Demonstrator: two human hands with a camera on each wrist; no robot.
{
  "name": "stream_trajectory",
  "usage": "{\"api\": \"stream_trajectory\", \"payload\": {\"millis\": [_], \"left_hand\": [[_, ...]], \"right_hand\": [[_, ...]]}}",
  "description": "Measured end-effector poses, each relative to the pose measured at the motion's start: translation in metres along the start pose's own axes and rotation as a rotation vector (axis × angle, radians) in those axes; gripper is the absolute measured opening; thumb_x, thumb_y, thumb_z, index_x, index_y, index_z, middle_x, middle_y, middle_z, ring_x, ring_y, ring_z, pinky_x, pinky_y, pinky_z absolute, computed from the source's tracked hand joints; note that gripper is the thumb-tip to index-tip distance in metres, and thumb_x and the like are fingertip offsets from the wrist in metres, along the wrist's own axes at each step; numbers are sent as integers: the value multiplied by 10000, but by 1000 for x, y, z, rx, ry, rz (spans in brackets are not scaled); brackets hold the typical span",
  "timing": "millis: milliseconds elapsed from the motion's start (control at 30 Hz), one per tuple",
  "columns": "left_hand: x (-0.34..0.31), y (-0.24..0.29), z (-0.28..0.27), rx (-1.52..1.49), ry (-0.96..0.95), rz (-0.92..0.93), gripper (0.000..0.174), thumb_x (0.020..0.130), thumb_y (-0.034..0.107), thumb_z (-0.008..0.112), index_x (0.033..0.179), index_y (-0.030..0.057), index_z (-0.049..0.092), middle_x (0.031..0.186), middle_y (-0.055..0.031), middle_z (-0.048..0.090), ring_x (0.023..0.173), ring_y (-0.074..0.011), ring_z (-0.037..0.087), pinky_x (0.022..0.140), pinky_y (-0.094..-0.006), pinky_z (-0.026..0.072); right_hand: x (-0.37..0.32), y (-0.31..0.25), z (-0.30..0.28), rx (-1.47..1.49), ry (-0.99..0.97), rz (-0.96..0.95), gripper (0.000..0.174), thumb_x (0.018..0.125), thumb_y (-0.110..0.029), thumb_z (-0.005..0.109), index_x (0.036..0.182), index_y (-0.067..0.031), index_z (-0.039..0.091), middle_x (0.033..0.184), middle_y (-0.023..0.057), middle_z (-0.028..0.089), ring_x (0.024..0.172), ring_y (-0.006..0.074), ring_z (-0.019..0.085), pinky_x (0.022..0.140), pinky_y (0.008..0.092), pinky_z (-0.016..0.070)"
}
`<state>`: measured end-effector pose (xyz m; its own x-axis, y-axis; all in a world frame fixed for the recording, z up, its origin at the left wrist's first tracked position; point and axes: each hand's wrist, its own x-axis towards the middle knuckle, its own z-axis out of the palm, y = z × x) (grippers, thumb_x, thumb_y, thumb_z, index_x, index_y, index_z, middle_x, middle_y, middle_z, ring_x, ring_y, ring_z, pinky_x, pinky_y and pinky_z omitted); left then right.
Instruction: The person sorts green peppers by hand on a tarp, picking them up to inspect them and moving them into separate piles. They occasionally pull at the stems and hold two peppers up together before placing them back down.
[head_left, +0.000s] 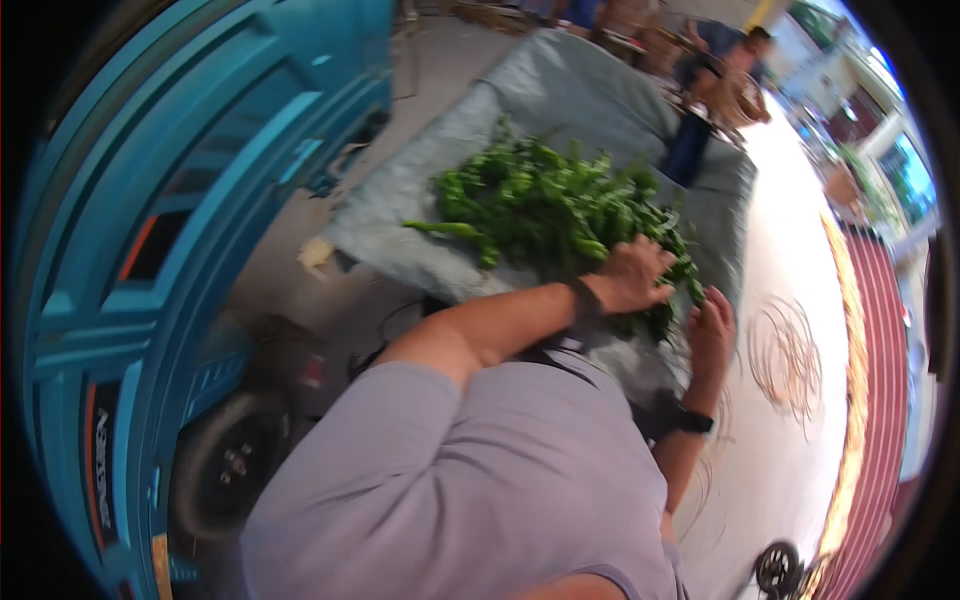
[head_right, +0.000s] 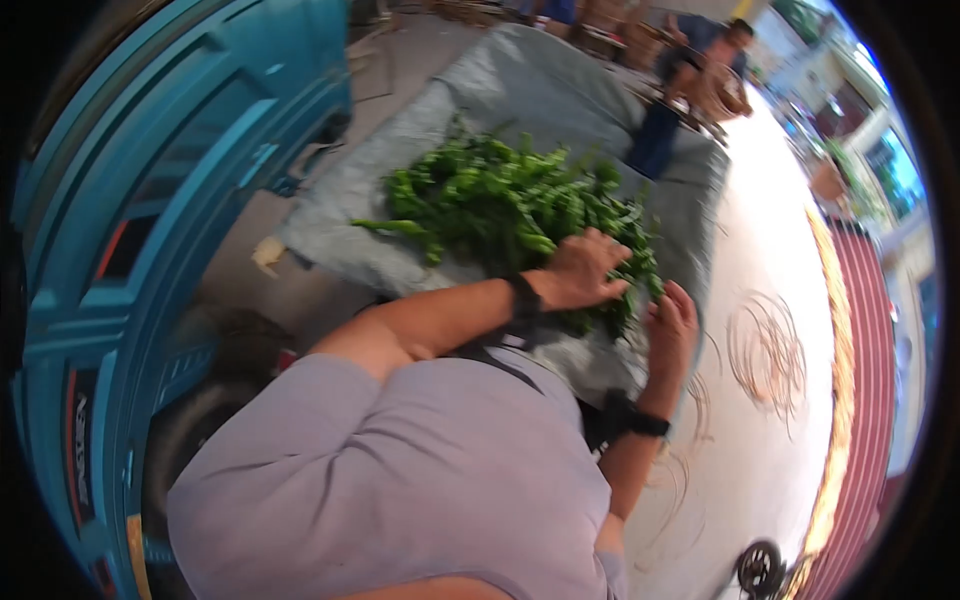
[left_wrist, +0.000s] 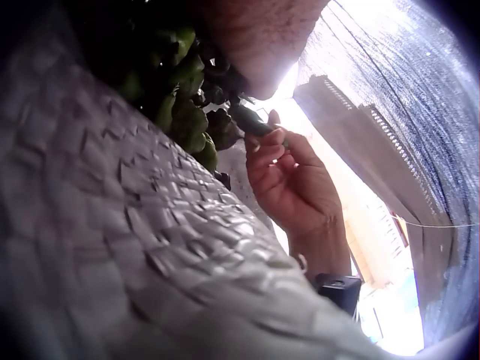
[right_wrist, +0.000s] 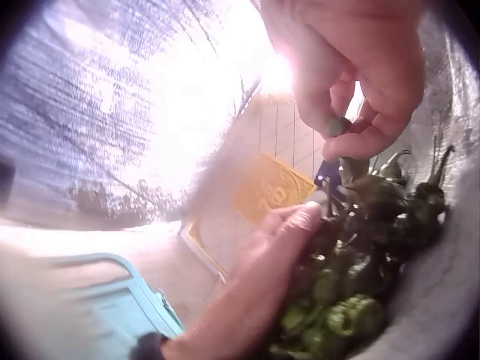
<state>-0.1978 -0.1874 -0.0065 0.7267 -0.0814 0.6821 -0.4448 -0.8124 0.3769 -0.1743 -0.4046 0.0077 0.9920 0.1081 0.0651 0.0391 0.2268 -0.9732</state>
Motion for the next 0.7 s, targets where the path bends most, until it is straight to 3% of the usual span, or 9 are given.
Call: {"api": "stream_trajectory", "payload": {"millis": [133,167,267,300,467,500,533,567,700], "left_hand": [[-3,1,0,53,-13,17,434,784,427,680,1053,87,652,953,-118,619,956,-300,573,795,-412,508],[-2,1,1,55,-6,18,432,782,424,682,1048,85,653,948,-121,615,951,-300,571,791,-410,507],[-4,-1,6,29,32,25,423,775,417,689,1027,79,653,941,-120,612,945,-294,566,778,-403,501],[-4,-1,5,40,22,25,410,770,410,694,1011,81,655,944,-119,613,944,-297,566,772,-408,498],[-3,0,-2,11,27,34,391,776,420,675,1014,110,663,962,-109,622,956,-302,573,782,-421,498],[-3,-1,0,1,14,12,384,777,422,675,1012,118,666,967,-98,631,962,-298,580,782,-422,502],[-2,0,-1,-5,11,9,384,776,419,678,1019,122,670,965,-90,636,957,-293,584,782,-422,504],[-2,0,-1,-11,16,15,393,775,416,683,1031,118,672,964,-95,634,957,-290,584,783,-419,506],[-2,-1,-3,9,10,25,400,798,416,685,1053,109,668,963,-81,628,951,-272,585,780,-407,510]], "right_hand": [[5,6,-10,-496,-41,7,292,916,-98,585,1203,-63,623,1094,18,618,775,78,575,657,201,479],[10,13,-16,-679,-125,67,266,927,-150,586,1179,-83,644,1109,55,625,839,155,617,718,270,501],[17,42,-15,-1312,-109,-321,270,943,-224,585,1185,-119,641,1121,117,620,957,277,628,817,361,493],[9,31,-2,-1329,-112,-237,285,965,-313,542,1168,-136,636,1131,157,607,1060,358,589,893,429,460],[-4,13,25,-1506,-68,-128,302,985,-378,445,1086,-164,632,1147,114,596,1072,332,581,871,451,473],[10,32,1,-1693,-215,-365,309,988,-401,422,1073,-185,625,1177,99,581,1089,315,579,862,446,484],[14,37,3,-1609,-105,-197,332,981,-445,411,1079,-207,620,1189,90,570,1085,310,590,862,447,489],[-6,7,38,-1536,14,-12,382,959,-508,429,1056,-198,632,1185,90,573,1076,314,602,872,452,482],[-5,3,34,-1405,-92,-43,470,879,-541,556,1031,-119,696,1281,89,579,1115,291,604,905,405,468]]}}
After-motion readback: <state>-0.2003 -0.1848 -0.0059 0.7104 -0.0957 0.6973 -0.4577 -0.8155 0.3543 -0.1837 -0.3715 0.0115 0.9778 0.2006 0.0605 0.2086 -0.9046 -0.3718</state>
